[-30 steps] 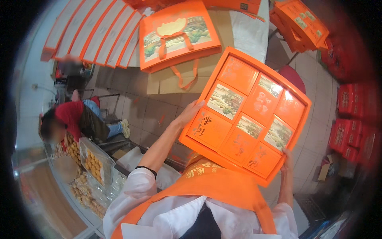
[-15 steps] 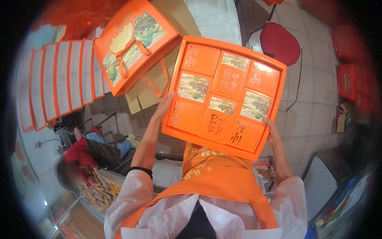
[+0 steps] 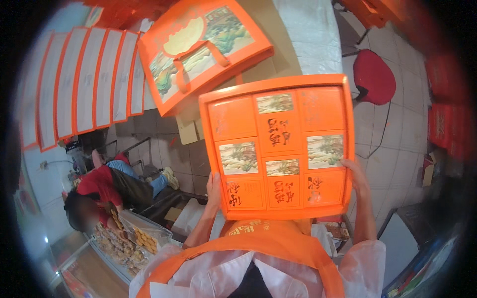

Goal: The person assembles orange cardboard boxes by folding the flaps and securing the structure. They handle the boxes one at a time, folding the sides and top flaps to form a complete container. The person then places the assembled boxes into a larger cardboard shipping box.

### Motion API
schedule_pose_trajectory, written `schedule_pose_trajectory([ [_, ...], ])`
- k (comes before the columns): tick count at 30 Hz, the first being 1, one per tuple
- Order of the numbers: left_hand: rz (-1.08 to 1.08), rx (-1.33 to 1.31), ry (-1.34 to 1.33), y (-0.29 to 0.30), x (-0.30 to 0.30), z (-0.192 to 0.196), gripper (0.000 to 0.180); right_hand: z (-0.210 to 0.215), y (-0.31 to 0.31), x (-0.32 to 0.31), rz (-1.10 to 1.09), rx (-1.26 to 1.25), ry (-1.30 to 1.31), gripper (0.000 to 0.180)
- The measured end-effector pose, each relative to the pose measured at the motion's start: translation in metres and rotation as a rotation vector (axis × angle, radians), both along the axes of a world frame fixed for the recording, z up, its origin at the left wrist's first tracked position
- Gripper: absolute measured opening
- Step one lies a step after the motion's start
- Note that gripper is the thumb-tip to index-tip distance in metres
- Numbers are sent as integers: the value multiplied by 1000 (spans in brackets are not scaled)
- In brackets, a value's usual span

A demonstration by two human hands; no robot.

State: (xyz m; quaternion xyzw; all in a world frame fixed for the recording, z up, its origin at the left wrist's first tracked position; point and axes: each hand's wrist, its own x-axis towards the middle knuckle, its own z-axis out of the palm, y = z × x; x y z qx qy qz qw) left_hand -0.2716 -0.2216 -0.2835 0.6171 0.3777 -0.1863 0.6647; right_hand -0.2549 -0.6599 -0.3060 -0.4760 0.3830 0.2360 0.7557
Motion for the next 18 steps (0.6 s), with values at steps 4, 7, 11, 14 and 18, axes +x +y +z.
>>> schedule_pose_trajectory([
  [4, 101, 30, -3, 41, -11, 9, 25, -13, 50, 47, 241, 18, -21, 41],
  [7, 138, 64, -19, 72, -19, -8, 26, -11, 87, 75, 319, 49, -28, 40],
  [11, 172, 52, -38, 75, -16, -6, 29, -28, 88, 81, 370, 28, 2, 37],
  [14, 161, 45, -63, 71, -22, -11, 31, -5, 97, 90, 285, 94, 41, 36],
  [18, 194, -23, -23, 69, -27, -22, 34, -10, 57, 67, 306, 41, 54, 39],
])
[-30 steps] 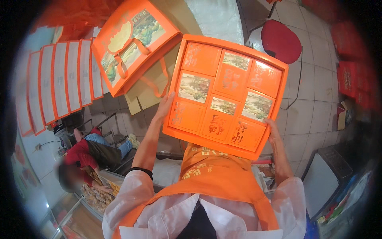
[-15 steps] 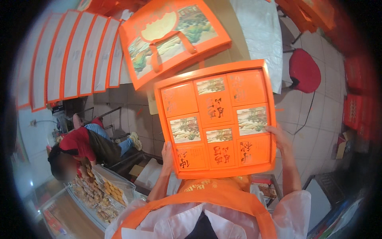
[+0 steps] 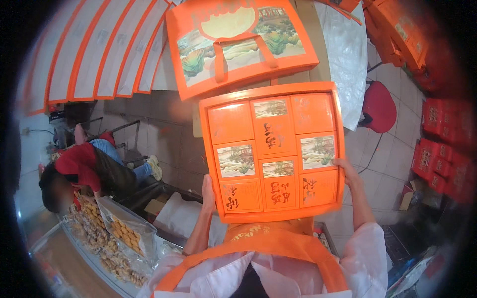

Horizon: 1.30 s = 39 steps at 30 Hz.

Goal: The person assembles orange cardboard boxes by folding the flaps and securing the structure. They handle the boxes one at a time, folding the sides and top flaps to form a complete container. The person then places the assembled boxes into a larger cardboard shipping box.

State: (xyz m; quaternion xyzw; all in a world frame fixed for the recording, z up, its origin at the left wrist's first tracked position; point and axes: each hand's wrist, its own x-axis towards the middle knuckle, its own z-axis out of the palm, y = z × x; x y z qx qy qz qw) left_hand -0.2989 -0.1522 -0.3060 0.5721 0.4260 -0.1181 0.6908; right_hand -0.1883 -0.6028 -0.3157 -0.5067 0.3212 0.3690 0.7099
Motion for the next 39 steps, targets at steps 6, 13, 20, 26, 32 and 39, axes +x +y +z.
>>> schedule_pose_trajectory([
  [6, -121, 215, -148, 3, 80, 2, 41, 29, -30, -50, -190, -47, 20, 47],
  [13, 339, -537, -267, -10, 236, -75, 31, -2, -70, -121, -409, -79, 126, 38],
  [20, 486, -603, -49, 9, 295, -146, 14, -27, -75, -151, -392, -102, 154, 41],
  [26, 522, -112, -732, -40, 302, -41, 26, -15, -75, -149, -352, -46, 128, 43],
  [32, 593, 351, -915, -73, 305, 127, 33, -5, -67, -100, -254, 7, 5, 48],
  [39, -51, 1431, -1471, -100, 333, 195, 20, -25, -58, -44, -136, 135, -27, 58],
])
